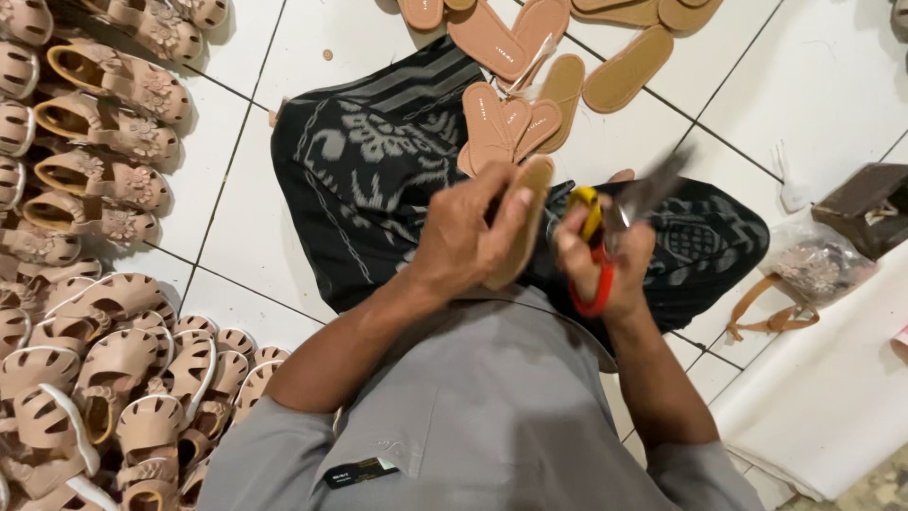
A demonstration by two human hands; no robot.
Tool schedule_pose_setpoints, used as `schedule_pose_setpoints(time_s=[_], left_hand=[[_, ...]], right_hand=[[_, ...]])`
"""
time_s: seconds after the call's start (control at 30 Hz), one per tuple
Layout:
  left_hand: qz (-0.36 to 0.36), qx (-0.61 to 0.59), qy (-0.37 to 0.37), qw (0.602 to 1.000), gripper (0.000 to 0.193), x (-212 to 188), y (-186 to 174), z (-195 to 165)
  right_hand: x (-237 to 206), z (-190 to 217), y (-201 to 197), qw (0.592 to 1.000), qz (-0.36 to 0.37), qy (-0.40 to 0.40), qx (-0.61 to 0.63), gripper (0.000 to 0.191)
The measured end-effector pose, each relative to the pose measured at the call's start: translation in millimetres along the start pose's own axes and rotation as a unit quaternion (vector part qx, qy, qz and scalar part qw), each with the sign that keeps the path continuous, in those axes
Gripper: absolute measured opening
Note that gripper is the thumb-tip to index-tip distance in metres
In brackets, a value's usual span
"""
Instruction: The person sits on the workshop floor and uses scissors to trim excess material from the edge of a foam sandal insole, rotating the insole to trim around its outline, then places the finished insole on the floor with a pile of other insoles and picks up the next one.
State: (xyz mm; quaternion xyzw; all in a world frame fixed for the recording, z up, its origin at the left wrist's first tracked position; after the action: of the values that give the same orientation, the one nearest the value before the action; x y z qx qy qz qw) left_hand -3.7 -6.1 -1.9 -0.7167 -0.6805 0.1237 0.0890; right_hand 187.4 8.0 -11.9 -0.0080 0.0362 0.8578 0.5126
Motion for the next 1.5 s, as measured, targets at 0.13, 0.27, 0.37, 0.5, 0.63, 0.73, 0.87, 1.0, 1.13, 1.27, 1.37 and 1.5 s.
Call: schedule_pose_setpoints(time_s=[0.13, 0.27, 0.37, 0.5, 0.63, 0.73, 0.87, 1.0, 1.13, 1.27, 1.37, 1.5], left_hand=[[-0.017, -0.092, -0.087, 0.992, 0.014, 12.4, -10.3, 30.3], [0.015, -0.199, -0.054, 0.978, 0.014, 8.2, -16.3, 35.5], [0.025, -0.185, -0.027, 0.982, 0.014, 2.2, -21.0, 26.1], [0.02, -0.022, 0.138, 0.99, 0.027, -4.3, -28.5, -1.1], [0.06, 0.076, 0.289, 0.952, 0.033, -13.4, -22.7, -20.3], [-0.037, 0.168, 0.266, 0.949, 0.033, -19.7, -21.9, -22.4], [-0.031, -0.165, -0.003, 0.986, 0.024, -8.6, -17.4, 12.2], [0.051, -0.392, -0.063, 0.916, 0.026, -1.5, -5.9, 31.1], [0.077, -0.377, -0.069, 0.92, 0.025, -6.4, -4.1, 29.9], [0.047, -0.355, -0.055, 0.932, 0.021, -5.9, -11.9, 23.0], [0.038, -0.342, -0.05, 0.938, 0.02, -5.6, -16.5, 19.9], [0.036, -0.333, -0.059, 0.94, 0.019, -7.0, -16.6, 22.6]], right_hand=[[-13.0, 24.8, 8.5, 0.985, 0.102, -0.138, -0.032, 0.01], [-6.6, 19.0, -14.4, 0.983, -0.014, -0.032, -0.183, 0.015], [0.8, 3.0, -21.2, 0.989, -0.042, 0.077, -0.12, 0.018], [2.2, -11.6, -13.0, 0.978, -0.033, 0.195, 0.063, 0.024], [6.3, -11.4, 3.6, 0.957, -0.01, 0.207, 0.202, 0.022], [13.0, -2.8, 5.0, 0.972, -0.033, 0.181, 0.149, 0.02], [16.3, 14.0, 5.2, 0.985, -0.027, 0.162, 0.048, 0.019], [17.7, 20.6, 7.1, 0.989, -0.008, 0.145, 0.023, 0.018], [15.7, 12.0, 5.5, 0.986, -0.002, 0.151, 0.072, 0.019], [12.5, -1.0, -3.7, 0.974, -0.052, 0.165, 0.145, 0.018], [8.3, -4.7, -7.7, 0.973, -0.052, 0.177, 0.138, 0.019], [6.1, -6.8, -3.3, 0.973, -0.03, 0.191, 0.129, 0.019]])
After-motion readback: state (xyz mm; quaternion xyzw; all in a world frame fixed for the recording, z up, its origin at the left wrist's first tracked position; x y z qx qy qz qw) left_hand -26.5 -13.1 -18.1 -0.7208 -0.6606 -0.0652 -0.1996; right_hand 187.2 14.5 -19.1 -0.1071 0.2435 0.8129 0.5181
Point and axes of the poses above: each hand's wrist, its own x-axis towards the middle knuckle, its own y-axis out of the palm, z = x × y, the point moved 4 cm from there along x, towards the middle knuckle, and after that the axes turned 10 degrees about z, right-handed, at the moved point
